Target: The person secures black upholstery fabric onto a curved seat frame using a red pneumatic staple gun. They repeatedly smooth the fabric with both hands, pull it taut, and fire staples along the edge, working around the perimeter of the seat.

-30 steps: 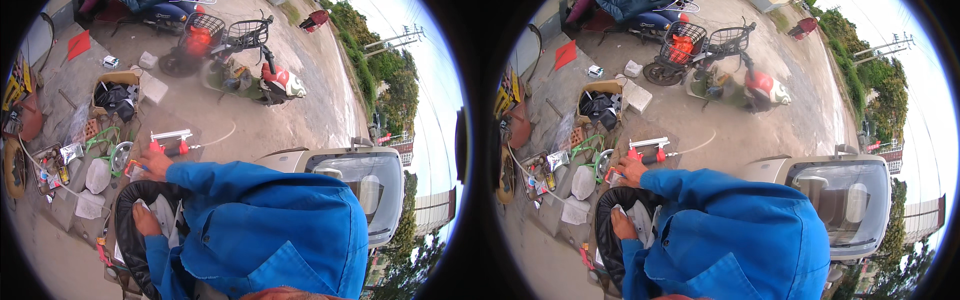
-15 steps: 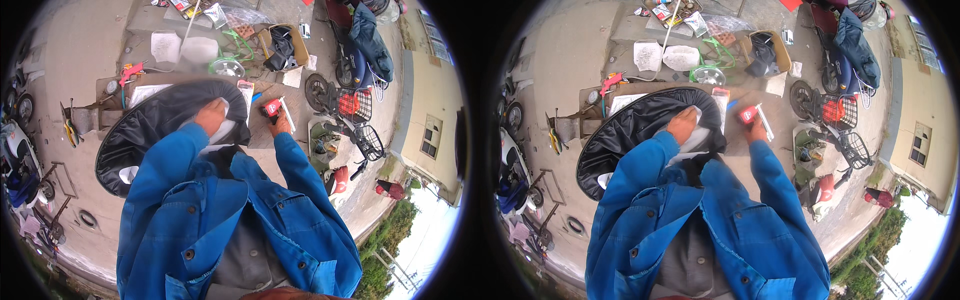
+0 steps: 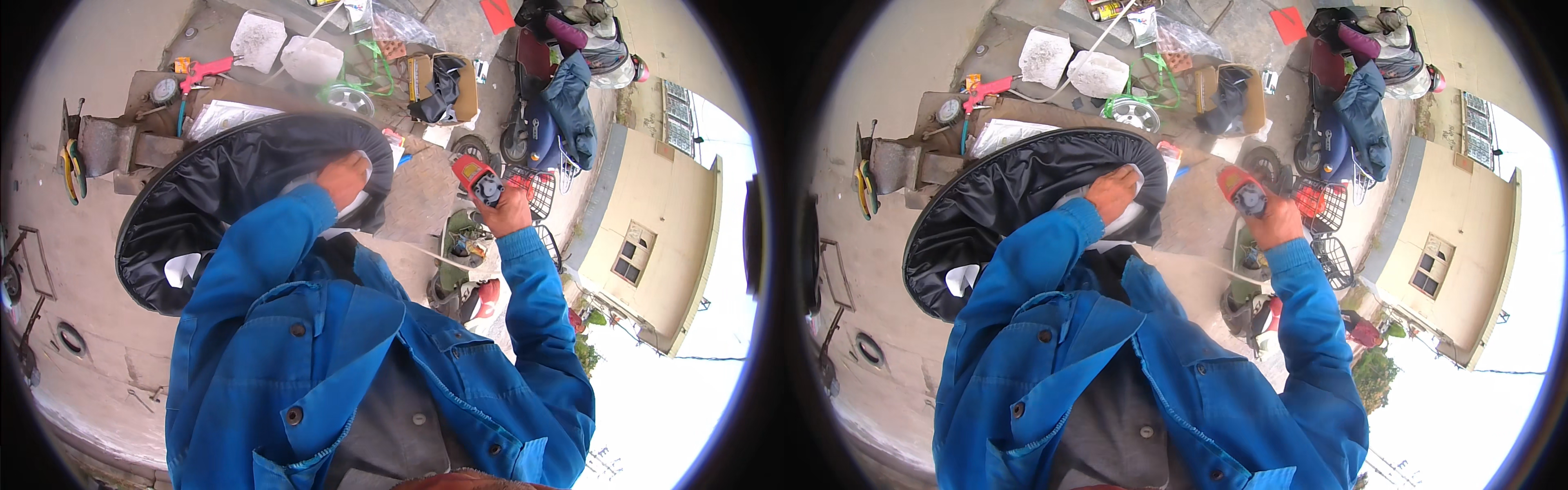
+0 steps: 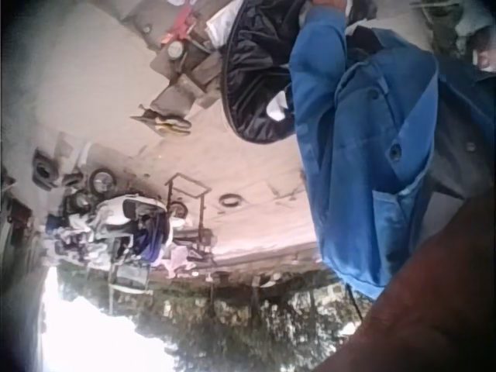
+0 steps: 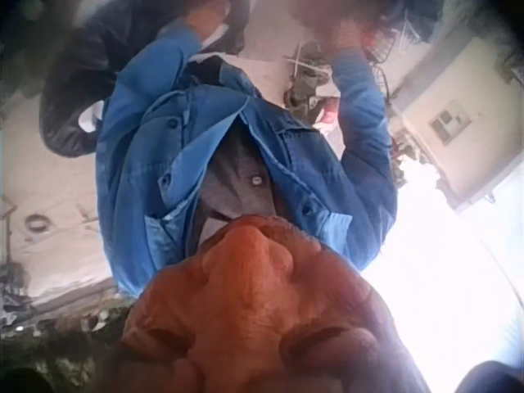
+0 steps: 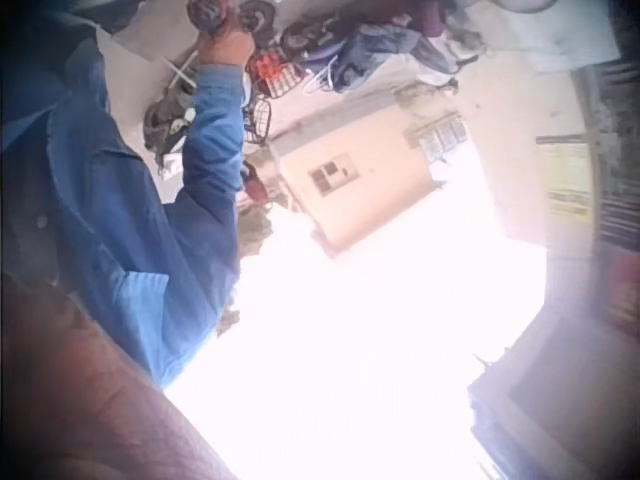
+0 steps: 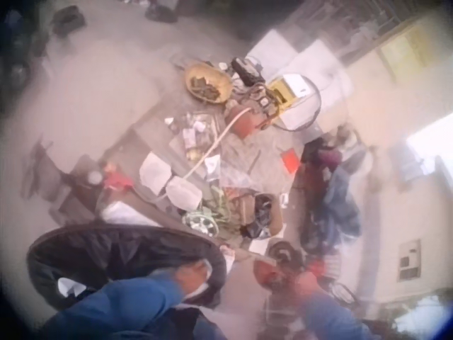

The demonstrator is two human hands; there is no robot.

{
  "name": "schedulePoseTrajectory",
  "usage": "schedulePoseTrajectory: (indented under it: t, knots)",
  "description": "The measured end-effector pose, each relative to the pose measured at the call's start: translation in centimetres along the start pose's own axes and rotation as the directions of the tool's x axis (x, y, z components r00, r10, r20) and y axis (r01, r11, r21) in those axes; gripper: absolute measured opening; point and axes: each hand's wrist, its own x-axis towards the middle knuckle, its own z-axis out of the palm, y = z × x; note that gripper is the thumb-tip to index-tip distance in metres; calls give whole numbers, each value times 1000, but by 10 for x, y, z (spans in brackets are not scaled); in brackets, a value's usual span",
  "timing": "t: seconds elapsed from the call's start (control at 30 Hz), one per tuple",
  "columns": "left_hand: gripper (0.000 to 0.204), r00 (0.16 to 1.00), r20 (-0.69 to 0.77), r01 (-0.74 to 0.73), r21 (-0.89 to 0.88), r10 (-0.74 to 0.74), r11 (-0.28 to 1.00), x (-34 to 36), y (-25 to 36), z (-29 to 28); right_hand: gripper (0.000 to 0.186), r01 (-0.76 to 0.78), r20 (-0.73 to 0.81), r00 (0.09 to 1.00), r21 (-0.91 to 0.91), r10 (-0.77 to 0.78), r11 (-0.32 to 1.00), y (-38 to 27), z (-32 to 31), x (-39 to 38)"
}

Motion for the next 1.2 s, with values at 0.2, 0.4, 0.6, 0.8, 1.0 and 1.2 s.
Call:
schedulePoseTrajectory:
  t: [0.2, 0.4, 0.6, 0.8, 1.0, 1.2]
  knots:
    - [25, 999, -25, 36, -47, -38, 998, 2, 0, 7, 37, 606, 384, 794, -449, -471, 656, -52, 49, 89]
    - [28, 997, -21, 78, -72, -79, 994, 0, 3, 9, 20, 717, 494, 696, -443, -521, 538, -65, 82, 122]
    - [28, 992, -91, 80, -48, -84, 996, -1, 4, 18, 13, 763, 482, 646, -421, -592, 490, -78, 81, 129]
    - [39, 988, -18, 149, -145, -153, 978, 1, 8, 11, 14, 755, 596, 652, -448, -468, 479, -87, 77, 140]
    - [32, 977, -165, 118, -116, -136, 986, -3, 7, 24, 12, 779, 583, 624, -420, -520, 465, -94, 79, 141]
    - [38, 970, -84, 202, -229, -226, 952, -9, 6, 26, 15, 782, 645, 614, -416, -455, 465, -102, 92, 149]
